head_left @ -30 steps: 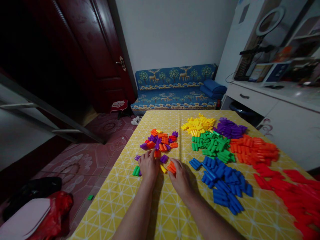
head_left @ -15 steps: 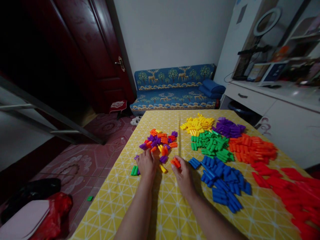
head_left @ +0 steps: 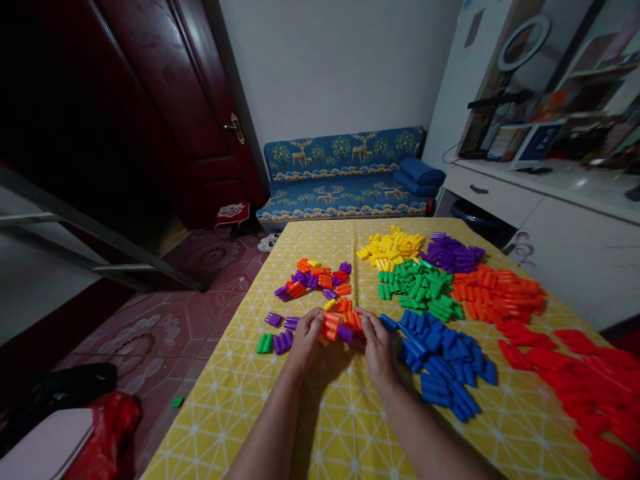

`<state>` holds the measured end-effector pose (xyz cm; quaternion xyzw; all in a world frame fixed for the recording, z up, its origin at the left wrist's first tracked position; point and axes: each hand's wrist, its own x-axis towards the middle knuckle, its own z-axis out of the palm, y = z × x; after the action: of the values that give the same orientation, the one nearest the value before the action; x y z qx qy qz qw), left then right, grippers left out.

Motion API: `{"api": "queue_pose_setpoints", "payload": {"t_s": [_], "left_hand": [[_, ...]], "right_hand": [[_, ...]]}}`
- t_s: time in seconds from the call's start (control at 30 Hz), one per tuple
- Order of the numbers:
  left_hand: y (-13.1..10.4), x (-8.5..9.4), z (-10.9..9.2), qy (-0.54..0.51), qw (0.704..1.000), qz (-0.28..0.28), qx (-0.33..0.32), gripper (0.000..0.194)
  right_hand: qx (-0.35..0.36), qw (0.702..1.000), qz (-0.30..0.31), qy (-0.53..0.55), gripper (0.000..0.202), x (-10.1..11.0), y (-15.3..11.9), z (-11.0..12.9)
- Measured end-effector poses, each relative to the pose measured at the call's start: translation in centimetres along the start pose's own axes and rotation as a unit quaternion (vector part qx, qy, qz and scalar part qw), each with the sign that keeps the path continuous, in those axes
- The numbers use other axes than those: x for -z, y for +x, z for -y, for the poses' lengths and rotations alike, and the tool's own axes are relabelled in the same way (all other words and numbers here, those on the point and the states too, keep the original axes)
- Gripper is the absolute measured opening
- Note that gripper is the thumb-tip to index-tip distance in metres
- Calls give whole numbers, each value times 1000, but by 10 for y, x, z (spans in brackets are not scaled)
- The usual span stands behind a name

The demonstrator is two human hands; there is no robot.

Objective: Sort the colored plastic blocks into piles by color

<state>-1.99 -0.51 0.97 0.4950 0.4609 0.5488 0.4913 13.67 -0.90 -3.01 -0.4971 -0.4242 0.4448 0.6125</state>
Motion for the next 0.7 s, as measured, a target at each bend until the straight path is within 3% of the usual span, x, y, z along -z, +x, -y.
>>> {"api": "queue_pose_setpoints", "payload": {"t_s": [0.1, 0.2, 0.37, 0.47, 0.57, 0.7], "left_hand": [[-12, -16, 2, -185, 971, 75, 134, 31], [-15, -18, 5, -277, 939, 82, 186, 30], [2, -1, 13, -141, 982, -13, 125, 34], [11, 6, 17, -78, 989, -85, 95, 40], [13, 8, 16, -46, 989, -113, 85, 45], [12, 9, 13, -15, 992, -112, 56, 42]], "right_hand": [[-14, 1000, 9, -6, 40, 3, 0, 1], [-34, 999, 2, 26, 41, 1, -1, 4], [-37, 994, -29, 98, 51, -4, 1, 2], [-39, 989, -35, 135, 45, -2, 1, 1], [-26, 993, 16, 110, 40, -1, -4, 9], [60, 993, 97, 11, 31, -9, -12, 23]]}}
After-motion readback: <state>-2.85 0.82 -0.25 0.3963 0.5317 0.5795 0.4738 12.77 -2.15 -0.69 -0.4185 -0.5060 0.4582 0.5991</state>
